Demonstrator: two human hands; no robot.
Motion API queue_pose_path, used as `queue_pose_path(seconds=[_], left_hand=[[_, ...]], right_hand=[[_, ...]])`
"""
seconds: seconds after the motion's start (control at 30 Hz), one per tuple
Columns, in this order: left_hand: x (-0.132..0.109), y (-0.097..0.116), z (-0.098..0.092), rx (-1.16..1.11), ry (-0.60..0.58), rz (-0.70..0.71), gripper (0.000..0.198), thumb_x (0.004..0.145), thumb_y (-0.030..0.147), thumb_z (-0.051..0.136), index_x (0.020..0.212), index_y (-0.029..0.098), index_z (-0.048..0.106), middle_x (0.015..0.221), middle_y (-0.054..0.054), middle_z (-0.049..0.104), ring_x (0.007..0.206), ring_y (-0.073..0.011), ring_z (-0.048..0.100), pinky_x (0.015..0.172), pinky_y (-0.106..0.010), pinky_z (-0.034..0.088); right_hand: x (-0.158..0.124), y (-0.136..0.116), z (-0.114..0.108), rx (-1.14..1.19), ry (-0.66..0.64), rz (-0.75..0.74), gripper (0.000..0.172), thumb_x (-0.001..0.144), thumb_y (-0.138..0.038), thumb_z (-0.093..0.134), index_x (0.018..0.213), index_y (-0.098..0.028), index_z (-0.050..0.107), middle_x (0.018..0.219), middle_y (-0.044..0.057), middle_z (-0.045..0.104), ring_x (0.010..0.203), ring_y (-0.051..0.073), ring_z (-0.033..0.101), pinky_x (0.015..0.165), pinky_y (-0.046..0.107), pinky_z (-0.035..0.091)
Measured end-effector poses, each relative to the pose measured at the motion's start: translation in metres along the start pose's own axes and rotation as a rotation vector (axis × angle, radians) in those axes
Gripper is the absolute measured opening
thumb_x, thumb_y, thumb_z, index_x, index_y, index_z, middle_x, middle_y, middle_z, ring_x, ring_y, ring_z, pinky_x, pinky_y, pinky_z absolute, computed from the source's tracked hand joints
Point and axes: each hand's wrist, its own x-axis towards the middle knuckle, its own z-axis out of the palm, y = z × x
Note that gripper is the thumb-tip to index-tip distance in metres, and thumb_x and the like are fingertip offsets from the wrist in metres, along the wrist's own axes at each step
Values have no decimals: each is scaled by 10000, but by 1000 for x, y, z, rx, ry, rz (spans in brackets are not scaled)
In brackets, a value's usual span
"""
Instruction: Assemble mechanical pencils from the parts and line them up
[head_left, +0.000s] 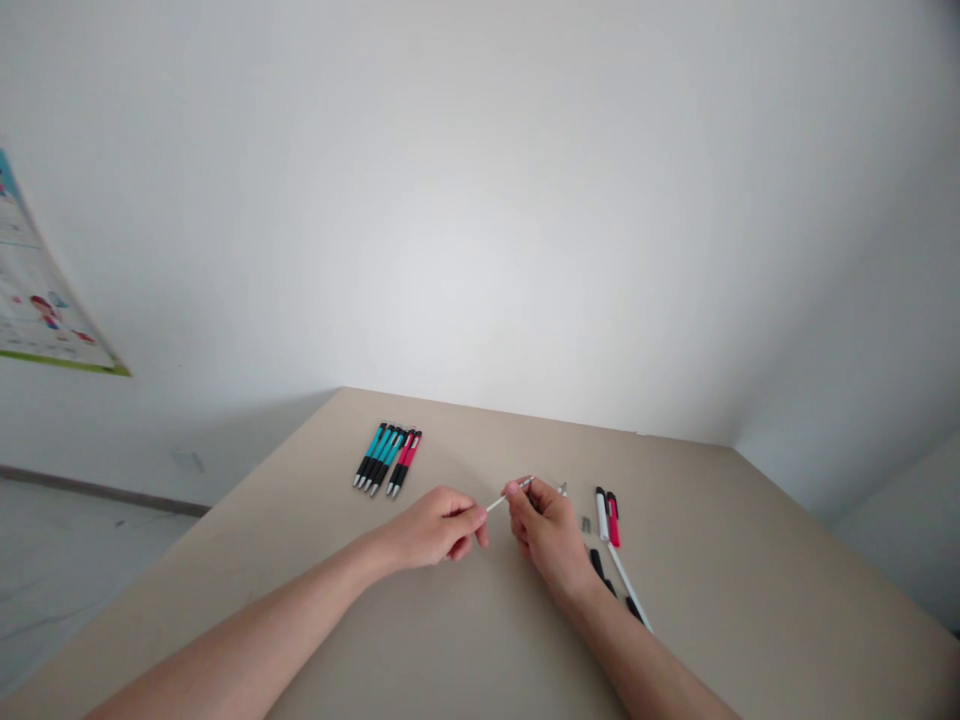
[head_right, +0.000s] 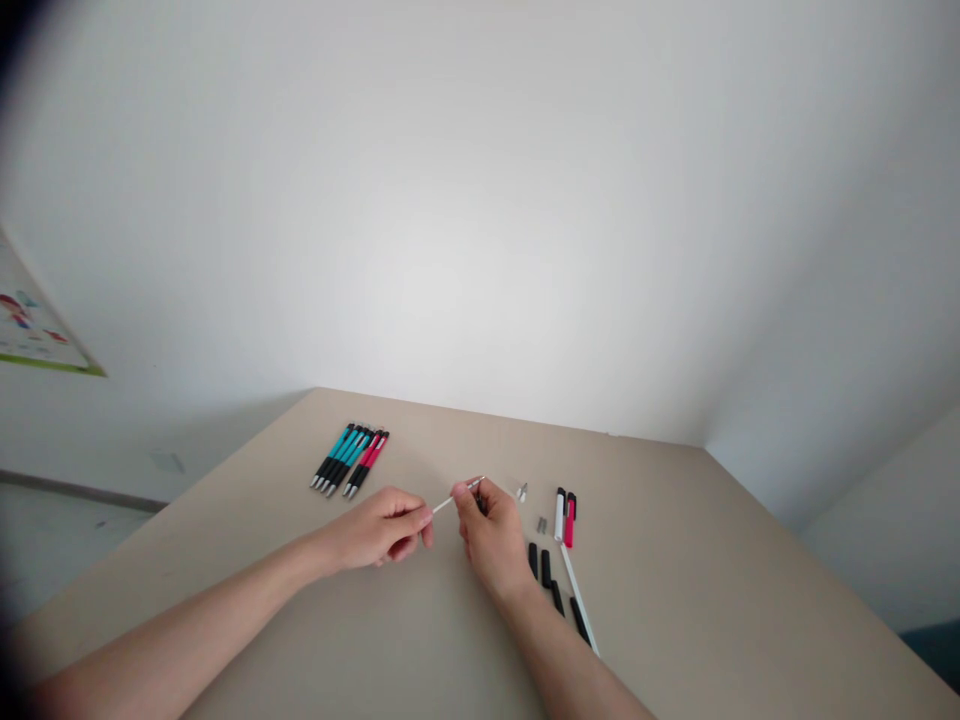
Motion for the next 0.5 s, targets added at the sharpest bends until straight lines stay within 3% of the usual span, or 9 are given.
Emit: queue_pose_path(seconds=[0.23, 0.37, 0.5], left_hand=[[-1, 6, -5, -299, 23, -65, 351, 790, 427, 494, 674, 105, 577, 419, 10, 499, 301, -42, 258, 332, -187, 138], [0, 10, -16, -823, 95, -129, 108, 756, 201, 476, 712, 123, 538, 389, 64, 383, 298, -36, 193, 310, -151, 131], [1, 8, -25, -1274, 110, -407, 148, 841, 60, 380, 745, 117, 476, 462, 80, 325, 307, -24, 271, 287, -103, 183]], right_hand=[[6, -9, -13, 311, 131, 111, 412, 623, -496, 726, 707, -188, 466, 490, -104, 359, 376, 28, 236, 345, 158, 118], [5, -9, -15, 275, 82, 198, 406, 608, -479, 723, 680, -191, 447, 488, -102, 366, 379, 27, 235, 349, 160, 112], [1, -5, -9, 56, -46, 257, 384, 661, -494, 658, 621, -197, 418, 450, -104, 347, 356, 27, 208, 349, 174, 107]])
